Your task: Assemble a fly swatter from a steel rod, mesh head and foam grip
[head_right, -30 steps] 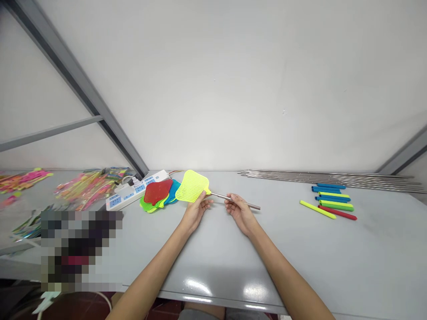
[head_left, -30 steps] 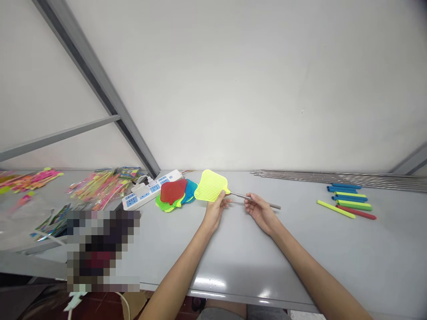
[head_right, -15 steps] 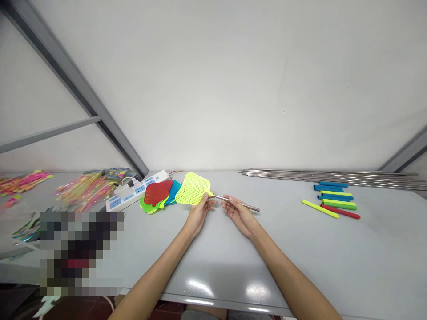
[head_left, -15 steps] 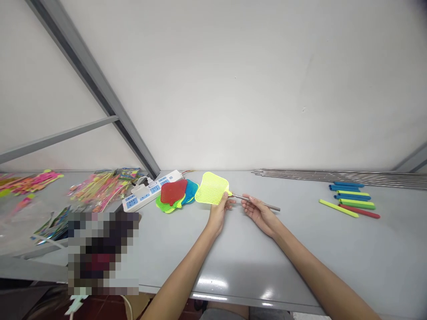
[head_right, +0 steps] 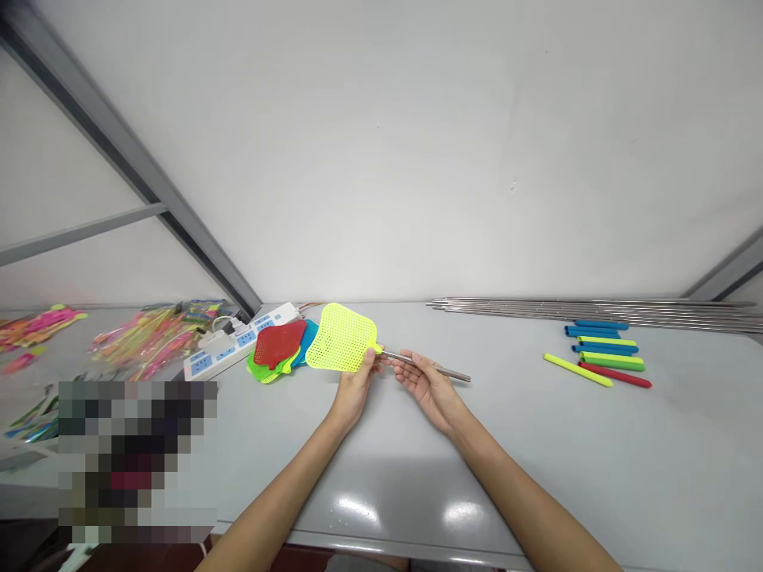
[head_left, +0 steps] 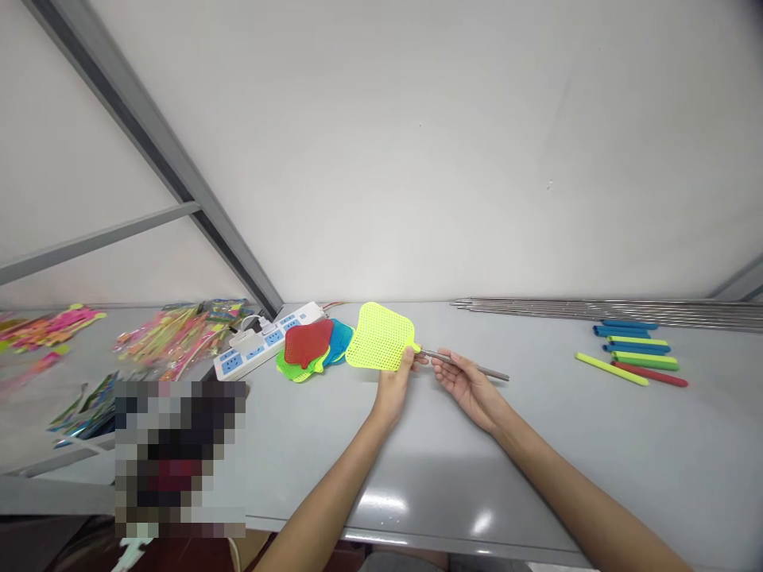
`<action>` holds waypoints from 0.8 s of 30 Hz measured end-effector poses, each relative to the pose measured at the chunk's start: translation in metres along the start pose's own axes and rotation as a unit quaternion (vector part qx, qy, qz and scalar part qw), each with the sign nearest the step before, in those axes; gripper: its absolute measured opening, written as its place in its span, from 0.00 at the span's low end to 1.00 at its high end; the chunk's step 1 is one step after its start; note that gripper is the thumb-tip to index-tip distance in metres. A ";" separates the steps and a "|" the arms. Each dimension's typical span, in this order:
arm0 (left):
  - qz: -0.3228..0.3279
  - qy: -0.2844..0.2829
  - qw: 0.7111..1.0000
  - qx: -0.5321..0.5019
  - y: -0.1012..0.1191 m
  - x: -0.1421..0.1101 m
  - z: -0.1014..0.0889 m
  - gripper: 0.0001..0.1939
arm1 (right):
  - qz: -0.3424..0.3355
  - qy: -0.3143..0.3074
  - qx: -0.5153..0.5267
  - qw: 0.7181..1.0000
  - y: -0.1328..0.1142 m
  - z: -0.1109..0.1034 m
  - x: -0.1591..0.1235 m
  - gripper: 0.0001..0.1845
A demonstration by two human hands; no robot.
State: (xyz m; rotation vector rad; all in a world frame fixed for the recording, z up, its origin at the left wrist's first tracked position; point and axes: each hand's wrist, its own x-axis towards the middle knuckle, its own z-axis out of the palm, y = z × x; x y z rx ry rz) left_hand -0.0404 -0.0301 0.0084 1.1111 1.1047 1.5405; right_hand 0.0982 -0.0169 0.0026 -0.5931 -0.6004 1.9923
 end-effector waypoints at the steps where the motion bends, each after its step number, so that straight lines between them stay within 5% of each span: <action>1: 0.005 -0.004 1.000 0.016 0.000 0.000 0.000 0.13 | 0.001 0.002 0.003 1.000 0.000 0.000 0.000 0.12; 14: 0.017 -0.016 0.999 0.044 0.000 -0.001 0.001 0.14 | 0.001 0.012 -0.013 1.000 0.000 -0.001 0.001 0.13; 24: -0.054 -0.007 0.996 -0.065 -0.001 0.004 0.001 0.14 | -0.042 -0.013 -0.091 0.995 -0.010 0.002 0.001 0.15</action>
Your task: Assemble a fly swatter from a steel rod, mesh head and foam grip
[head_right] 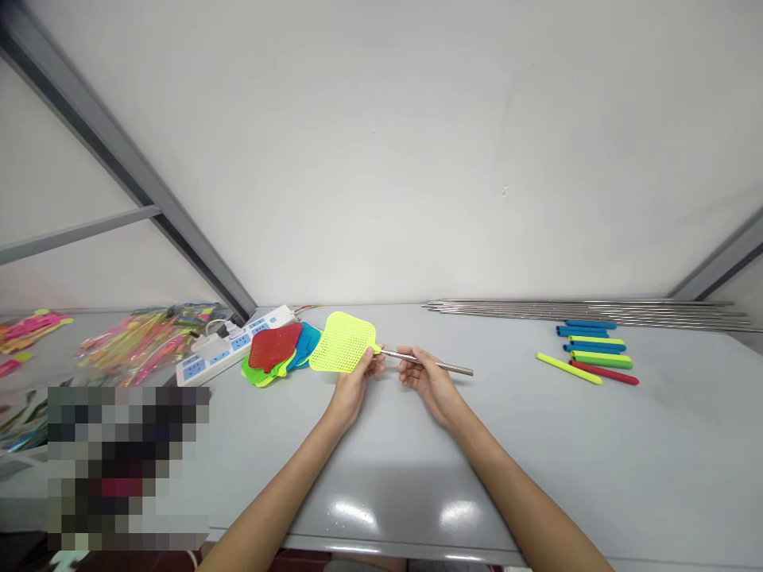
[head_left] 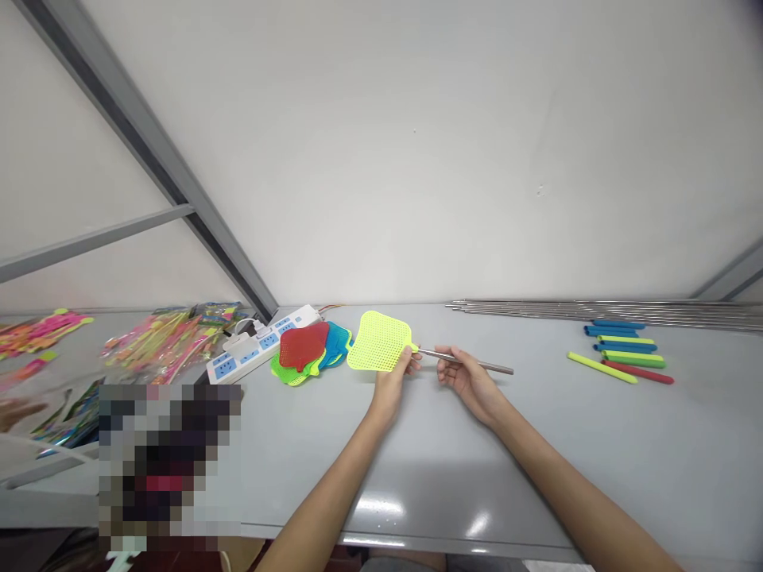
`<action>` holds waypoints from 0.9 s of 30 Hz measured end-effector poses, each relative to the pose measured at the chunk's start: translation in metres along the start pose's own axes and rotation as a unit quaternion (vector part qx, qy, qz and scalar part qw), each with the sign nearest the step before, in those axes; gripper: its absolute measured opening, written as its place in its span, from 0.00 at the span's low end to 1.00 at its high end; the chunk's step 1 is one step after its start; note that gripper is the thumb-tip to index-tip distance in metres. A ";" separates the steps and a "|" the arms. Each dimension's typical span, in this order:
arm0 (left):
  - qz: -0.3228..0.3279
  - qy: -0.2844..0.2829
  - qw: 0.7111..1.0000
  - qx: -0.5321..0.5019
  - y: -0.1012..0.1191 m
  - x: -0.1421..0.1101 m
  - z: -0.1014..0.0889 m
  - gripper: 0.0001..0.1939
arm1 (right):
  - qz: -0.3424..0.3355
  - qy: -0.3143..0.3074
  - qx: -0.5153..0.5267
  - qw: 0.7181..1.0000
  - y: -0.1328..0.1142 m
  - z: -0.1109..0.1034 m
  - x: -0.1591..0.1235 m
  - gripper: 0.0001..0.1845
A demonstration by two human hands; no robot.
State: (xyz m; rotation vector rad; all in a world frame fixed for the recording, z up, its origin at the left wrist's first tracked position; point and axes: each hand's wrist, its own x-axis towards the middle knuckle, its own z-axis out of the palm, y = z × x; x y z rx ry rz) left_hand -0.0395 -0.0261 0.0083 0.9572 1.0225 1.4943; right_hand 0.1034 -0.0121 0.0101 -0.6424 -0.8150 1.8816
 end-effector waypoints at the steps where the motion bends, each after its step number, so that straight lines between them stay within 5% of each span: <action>1: -0.014 0.000 0.999 -0.029 0.002 0.000 0.000 0.14 | -0.006 0.012 0.004 1.000 0.000 -0.002 0.001 0.15; 5: -0.065 0.013 0.983 -0.172 0.017 0.002 -0.006 0.17 | -0.036 0.085 0.046 0.995 -0.006 -0.016 0.009 0.19; 9: -0.170 -0.070 0.965 -0.188 0.029 0.003 -0.014 0.23 | -0.101 0.155 0.091 0.978 -0.019 -0.032 0.015 0.20; 14: -0.241 -0.181 0.953 -0.023 0.014 -0.011 -0.003 0.19 | -0.113 0.105 0.201 0.967 -0.032 -0.042 0.016 0.18; 20: -0.283 -0.289 0.914 0.013 0.015 -0.025 0.010 0.19 | -0.078 0.046 0.271 0.958 -0.040 -0.046 0.012 0.18; 23: -0.311 -0.287 0.906 -0.027 0.020 -0.025 0.010 0.17 | -0.087 0.043 0.249 0.964 -0.044 -0.047 0.008 0.18; 27: -0.328 -0.196 0.914 -0.137 0.015 -0.022 0.012 0.15 | -0.168 0.085 0.233 0.954 -0.052 -0.053 0.005 0.20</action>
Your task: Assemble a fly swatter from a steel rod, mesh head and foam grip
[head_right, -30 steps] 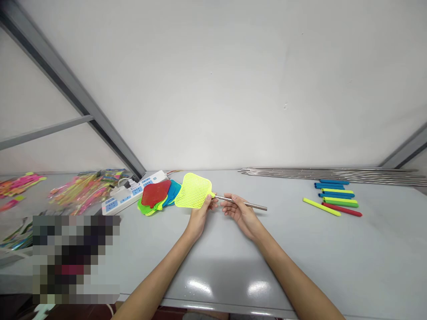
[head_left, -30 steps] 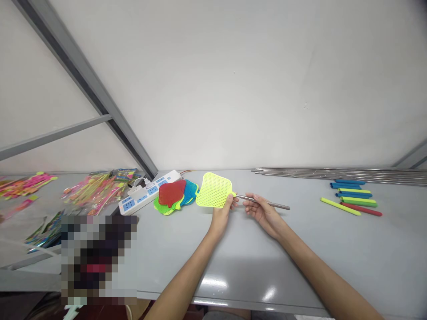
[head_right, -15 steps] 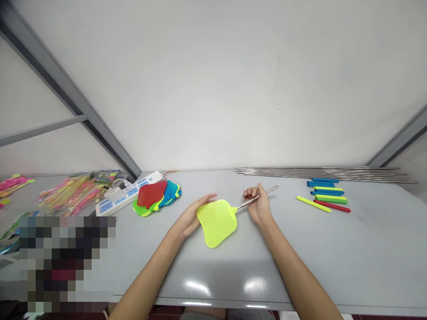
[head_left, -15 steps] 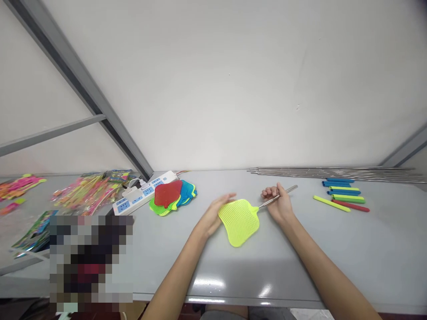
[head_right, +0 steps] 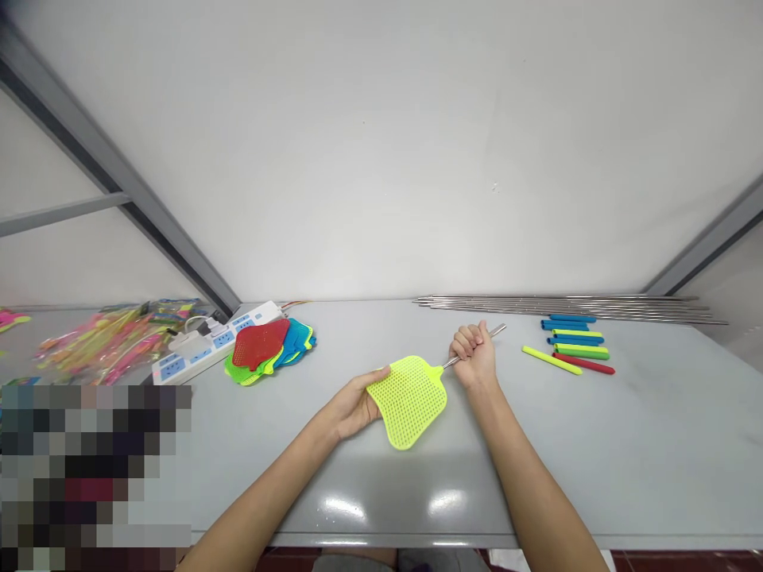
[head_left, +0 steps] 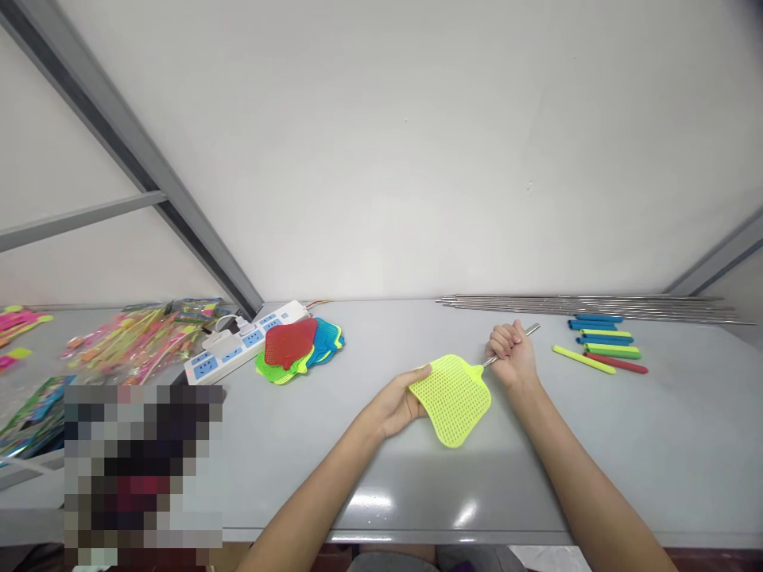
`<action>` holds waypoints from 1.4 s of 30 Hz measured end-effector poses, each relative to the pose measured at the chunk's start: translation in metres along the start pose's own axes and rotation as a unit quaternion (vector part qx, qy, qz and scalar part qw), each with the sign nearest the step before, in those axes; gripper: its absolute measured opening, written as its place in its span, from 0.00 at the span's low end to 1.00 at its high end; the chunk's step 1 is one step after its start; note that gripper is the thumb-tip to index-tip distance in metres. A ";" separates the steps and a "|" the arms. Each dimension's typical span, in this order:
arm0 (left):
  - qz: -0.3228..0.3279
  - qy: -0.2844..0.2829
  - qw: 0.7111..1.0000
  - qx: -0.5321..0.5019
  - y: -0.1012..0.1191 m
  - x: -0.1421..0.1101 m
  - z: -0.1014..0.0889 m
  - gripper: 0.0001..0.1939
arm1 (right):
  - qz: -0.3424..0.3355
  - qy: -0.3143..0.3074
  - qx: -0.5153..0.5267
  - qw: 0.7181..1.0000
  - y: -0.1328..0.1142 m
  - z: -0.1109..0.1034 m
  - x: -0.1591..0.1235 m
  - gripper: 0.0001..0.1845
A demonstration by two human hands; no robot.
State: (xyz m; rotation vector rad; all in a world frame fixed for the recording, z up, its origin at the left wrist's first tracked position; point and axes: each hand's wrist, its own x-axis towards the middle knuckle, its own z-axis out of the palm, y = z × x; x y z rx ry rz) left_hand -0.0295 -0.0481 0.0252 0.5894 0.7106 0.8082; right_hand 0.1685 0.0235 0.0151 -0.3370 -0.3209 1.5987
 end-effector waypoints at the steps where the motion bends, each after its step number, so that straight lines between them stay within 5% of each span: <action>1: 0.005 0.011 1.000 -0.020 -0.002 0.002 0.000 0.15 | -0.015 0.004 -0.002 1.000 -0.002 -0.001 0.000 0.20; 12: 0.101 0.042 0.988 -0.105 -0.034 0.012 0.015 0.21 | -0.029 -0.012 0.004 0.999 0.004 0.005 -0.005 0.22; 28: 0.178 0.179 0.968 0.011 -0.035 0.015 0.011 0.20 | -0.020 0.144 -0.051 0.988 0.030 -0.005 -0.002 0.21; 34: 0.195 0.174 0.964 0.044 -0.034 0.017 0.009 0.20 | -0.034 0.156 -0.062 0.985 0.032 -0.005 -0.002 0.21; 42: 0.141 0.136 0.981 0.005 -0.025 0.016 0.008 0.18 | -0.039 0.130 -0.090 0.987 0.031 -0.012 0.002 0.21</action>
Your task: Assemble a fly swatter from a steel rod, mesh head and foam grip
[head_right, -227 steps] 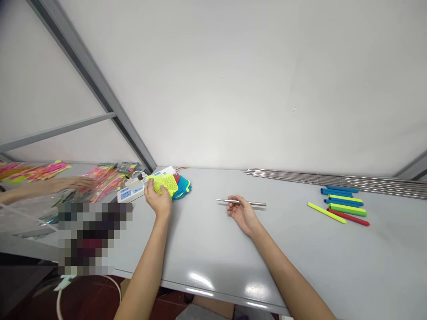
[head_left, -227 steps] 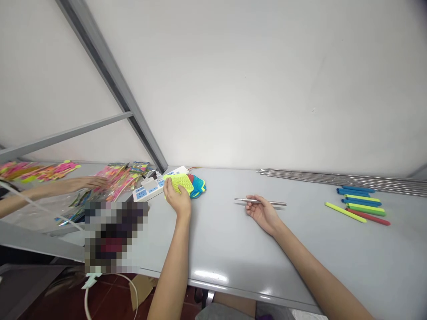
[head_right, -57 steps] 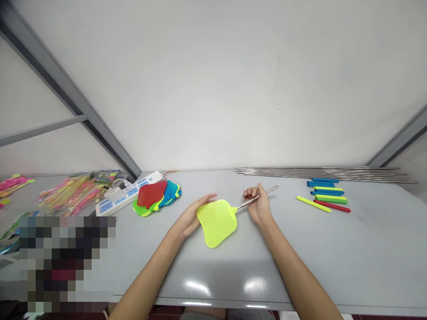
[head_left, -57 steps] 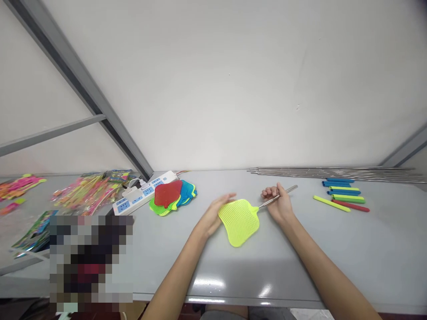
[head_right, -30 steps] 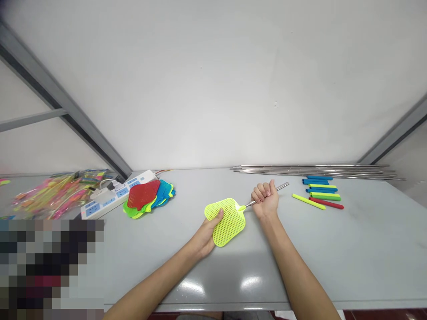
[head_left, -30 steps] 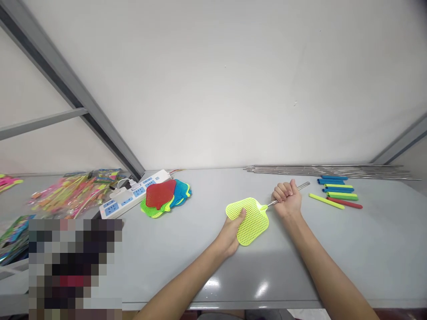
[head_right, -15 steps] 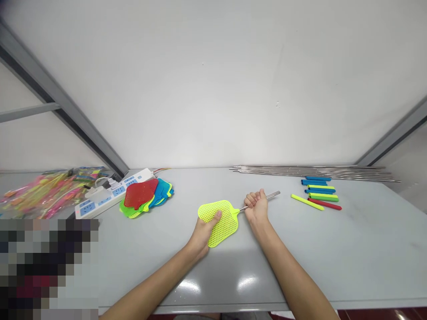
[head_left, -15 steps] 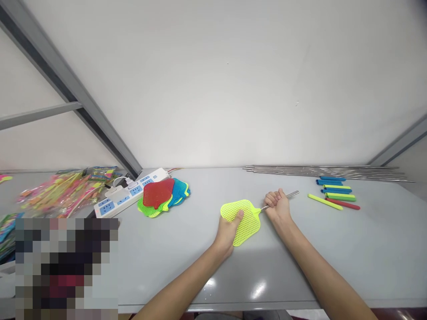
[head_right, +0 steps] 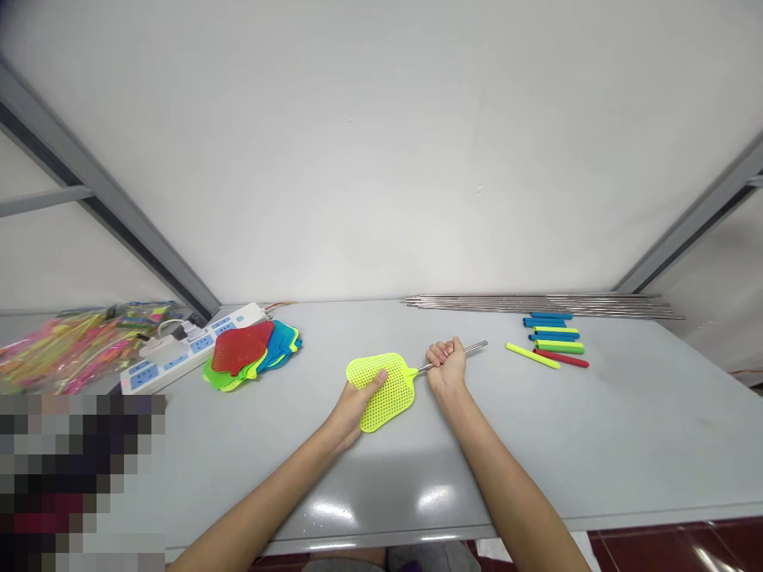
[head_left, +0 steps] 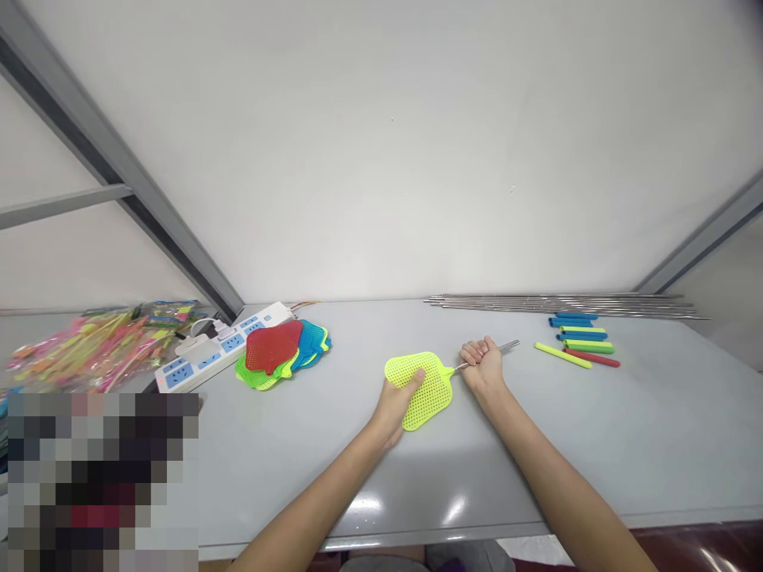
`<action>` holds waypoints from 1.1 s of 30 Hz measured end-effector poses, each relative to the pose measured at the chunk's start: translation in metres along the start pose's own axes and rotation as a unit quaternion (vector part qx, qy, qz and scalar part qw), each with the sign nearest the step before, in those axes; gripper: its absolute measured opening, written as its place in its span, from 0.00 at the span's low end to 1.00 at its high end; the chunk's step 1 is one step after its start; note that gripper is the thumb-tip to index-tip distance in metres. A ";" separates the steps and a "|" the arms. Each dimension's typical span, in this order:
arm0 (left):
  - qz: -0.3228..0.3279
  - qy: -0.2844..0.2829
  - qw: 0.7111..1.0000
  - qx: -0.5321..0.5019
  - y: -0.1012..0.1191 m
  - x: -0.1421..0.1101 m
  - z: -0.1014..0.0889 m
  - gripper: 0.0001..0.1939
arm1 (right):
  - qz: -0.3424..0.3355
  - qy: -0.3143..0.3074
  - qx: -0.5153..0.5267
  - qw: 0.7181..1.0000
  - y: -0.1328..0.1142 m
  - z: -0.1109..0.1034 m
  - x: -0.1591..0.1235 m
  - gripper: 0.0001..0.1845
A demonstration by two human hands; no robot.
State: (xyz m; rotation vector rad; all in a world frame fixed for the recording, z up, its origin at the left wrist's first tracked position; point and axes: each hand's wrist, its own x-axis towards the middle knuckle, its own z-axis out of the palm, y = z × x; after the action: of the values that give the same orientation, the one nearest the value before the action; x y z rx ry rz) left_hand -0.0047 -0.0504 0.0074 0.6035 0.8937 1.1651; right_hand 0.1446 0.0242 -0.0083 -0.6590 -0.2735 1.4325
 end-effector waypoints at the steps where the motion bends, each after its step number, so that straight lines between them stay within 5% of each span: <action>1: -0.018 -0.007 1.000 -0.008 0.002 0.000 -0.001 0.18 | 0.006 -0.006 -0.002 1.000 0.000 0.000 0.001 0.20; 7: -0.068 -0.032 0.997 -0.012 0.012 0.003 -0.008 0.18 | 0.071 -0.017 0.016 0.997 -0.003 0.001 0.005 0.18; 12: -0.046 -0.051 0.998 -0.002 0.018 0.004 -0.010 0.18 | 0.110 -0.025 0.035 0.993 -0.005 0.002 0.008 0.16; 22: -0.026 -0.021 0.999 0.012 0.026 0.008 -0.017 0.18 | 0.083 -0.041 0.098 0.991 -0.019 -0.004 0.018 0.12; 33: -0.022 -0.005 0.999 0.030 0.026 0.005 -0.015 0.19 | 0.105 -0.071 0.187 0.974 -0.035 -0.015 0.023 0.19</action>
State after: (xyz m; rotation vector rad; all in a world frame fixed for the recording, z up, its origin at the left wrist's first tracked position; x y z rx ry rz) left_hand -0.0300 -0.0384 0.0189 0.6361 0.9313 1.0982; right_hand 0.1851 0.0422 -0.0054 -0.2829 -0.0414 1.6814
